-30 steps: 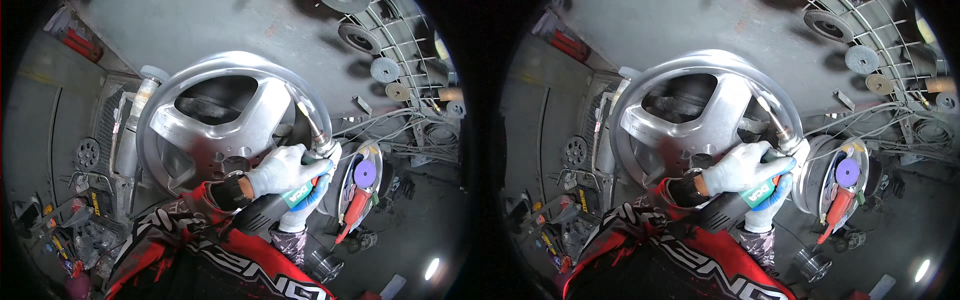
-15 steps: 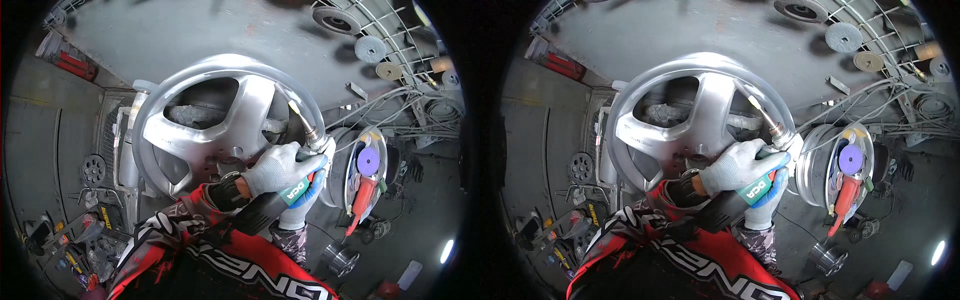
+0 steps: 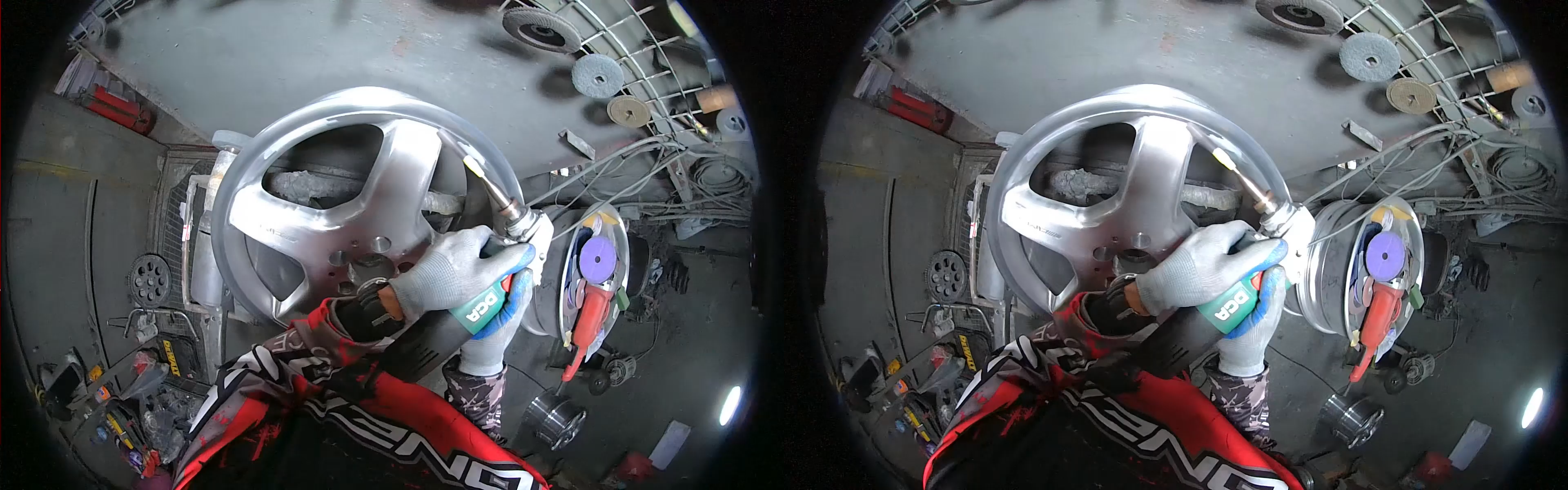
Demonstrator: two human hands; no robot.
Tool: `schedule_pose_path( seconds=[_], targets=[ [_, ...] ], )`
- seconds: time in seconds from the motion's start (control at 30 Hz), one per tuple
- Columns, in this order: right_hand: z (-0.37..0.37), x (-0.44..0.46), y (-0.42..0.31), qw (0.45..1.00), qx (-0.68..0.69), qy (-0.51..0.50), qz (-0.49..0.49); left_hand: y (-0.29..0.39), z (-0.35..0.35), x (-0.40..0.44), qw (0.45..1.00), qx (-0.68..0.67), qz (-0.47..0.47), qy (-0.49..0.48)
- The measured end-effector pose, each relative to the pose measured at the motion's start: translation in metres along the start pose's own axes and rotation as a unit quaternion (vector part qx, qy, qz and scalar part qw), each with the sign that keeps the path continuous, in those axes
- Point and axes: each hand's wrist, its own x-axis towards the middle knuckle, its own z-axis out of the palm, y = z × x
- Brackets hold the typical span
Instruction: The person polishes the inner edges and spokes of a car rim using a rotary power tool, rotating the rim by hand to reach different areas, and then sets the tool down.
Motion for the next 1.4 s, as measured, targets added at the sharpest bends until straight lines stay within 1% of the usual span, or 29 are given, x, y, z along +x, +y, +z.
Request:
schedule_pose_path(
  seconds=[0.03, 0.07, 0.1, 0.13, 0.17, 0.2, 0.23, 0.3, 0.33, 0.37, 0.43, 0.5, 0.57, 0.6, 0.63, 0.7, 0.73, 0.77, 0.8, 0.83, 0.87, 0.9, 0.97, 1.0, 1.13, 1.2, 1.3, 1.33, 1.4],
  targets=[
    [0.005, -0.001, -0.003, 0.995, 0.093, 0.020, 0.034, -0.002, -0.001, 0.000, 1.000, -0.001, 0.001, 0.002],
    [-0.002, 0.000, -0.001, 0.999, 0.048, -0.006, 0.008, -0.004, -0.001, 0.001, 1.000, 0.002, 0.005, 0.003],
    [-0.011, 0.003, 0.005, 0.999, 0.047, -0.007, 0.009, -0.005, 0.000, 0.001, 1.000, 0.005, 0.007, 0.003],
    [-0.023, 0.007, 0.014, 1.000, -0.011, -0.002, -0.011, -0.006, -0.004, -0.003, 0.989, 0.047, 0.134, 0.033],
    [-0.025, 0.008, 0.016, 0.997, -0.069, 0.003, -0.032, -0.002, -0.005, -0.004, 0.989, 0.047, 0.133, 0.033],
    [-0.025, 0.008, 0.015, 0.978, -0.195, 0.011, -0.069, 0.005, -0.009, -0.004, 0.997, -0.001, 0.077, 0.015],
    [-0.023, 0.005, 0.013, 0.978, -0.195, 0.011, -0.070, 0.010, -0.011, -0.004, 0.999, -0.050, 0.021, -0.003],
    [-0.007, 0.000, 0.000, 0.996, -0.076, -0.021, -0.038, 0.000, -0.003, 0.000, 0.999, 0.029, 0.027, -0.003],
    [-0.004, 0.002, -0.001, 0.998, 0.061, 0.003, 0.016, -0.006, 0.001, 0.002, 0.999, 0.029, 0.027, 0.002],
    [-0.005, 0.002, 0.000, 0.998, 0.060, 0.002, 0.016, -0.005, 0.001, 0.002, 0.999, 0.029, 0.025, 0.007],
    [-0.008, 0.001, 0.004, 0.999, -0.025, -0.013, -0.024, -0.004, -0.004, 0.001, 0.999, 0.032, 0.020, 0.004],
    [-0.003, 0.003, 0.006, 0.999, -0.023, -0.027, -0.015, -0.002, -0.011, -0.003, 0.999, 0.039, 0.012, 0.002],
    [0.002, 0.004, 0.010, 0.999, -0.019, -0.041, -0.009, -0.001, -0.019, -0.008, 0.988, 0.082, 0.130, 0.022],
    [0.005, 0.003, 0.012, 0.998, -0.047, -0.046, -0.008, 0.000, -0.021, -0.009, 0.997, 0.029, 0.062, 0.028],
    [0.006, 0.003, 0.013, 0.996, -0.077, -0.051, -0.007, 0.000, -0.023, -0.010, 0.997, 0.030, 0.062, 0.028],
    [0.008, 0.004, 0.013, 0.995, -0.077, -0.056, -0.012, 0.001, -0.025, -0.013, 0.986, 0.085, 0.134, 0.055],
    [0.006, 0.004, 0.013, 0.999, -0.017, -0.047, 0.013, 0.001, -0.024, -0.013, 0.986, 0.085, 0.134, 0.055],
    [0.005, 0.004, 0.012, 0.998, 0.042, -0.038, 0.038, 0.002, -0.022, -0.010, 0.994, 0.065, 0.085, 0.036],
    [0.004, 0.003, 0.010, 0.998, 0.040, -0.037, 0.036, 0.003, -0.020, -0.007, 0.998, 0.043, 0.038, 0.015],
    [0.002, 0.003, 0.008, 0.996, 0.074, -0.036, 0.033, 0.004, -0.016, -0.004, 1.000, 0.021, -0.010, -0.005],
    [0.001, 0.003, 0.007, 0.993, 0.109, -0.036, 0.031, 0.000, -0.011, 0.000, 1.000, 0.029, 0.012, -0.001],
    [-0.001, 0.003, 0.008, 0.993, 0.108, -0.036, 0.030, -0.004, -0.009, 0.000, 1.000, 0.028, 0.012, -0.002],
    [-0.006, 0.004, 0.011, 0.999, 0.038, -0.016, 0.001, -0.005, -0.008, 0.001, 0.999, 0.037, 0.014, 0.002],
    [-0.006, 0.003, 0.011, 0.999, -0.028, -0.030, -0.024, -0.001, -0.013, -0.001, 0.999, 0.037, 0.009, -0.009],
    [-0.002, 0.002, 0.006, 0.999, -0.004, -0.047, -0.016, -0.001, -0.010, -0.002, 1.000, 0.000, 0.027, -0.002],
    [0.001, 0.001, 0.003, 0.997, 0.065, -0.033, 0.008, -0.004, -0.004, 0.001, 0.999, 0.043, 0.016, 0.003],
    [-0.001, 0.003, 0.008, 0.999, 0.011, -0.033, -0.012, -0.002, -0.010, -0.001, 0.999, 0.028, 0.019, 0.000],
    [0.000, 0.004, 0.008, 0.999, 0.013, -0.033, -0.011, -0.004, -0.010, -0.001, 0.999, 0.029, 0.018, 0.000],
    [0.006, 0.005, 0.008, 0.999, 0.019, -0.022, 0.018, -0.008, -0.013, -0.002, 0.998, 0.025, 0.047, 0.019]
  ],
)
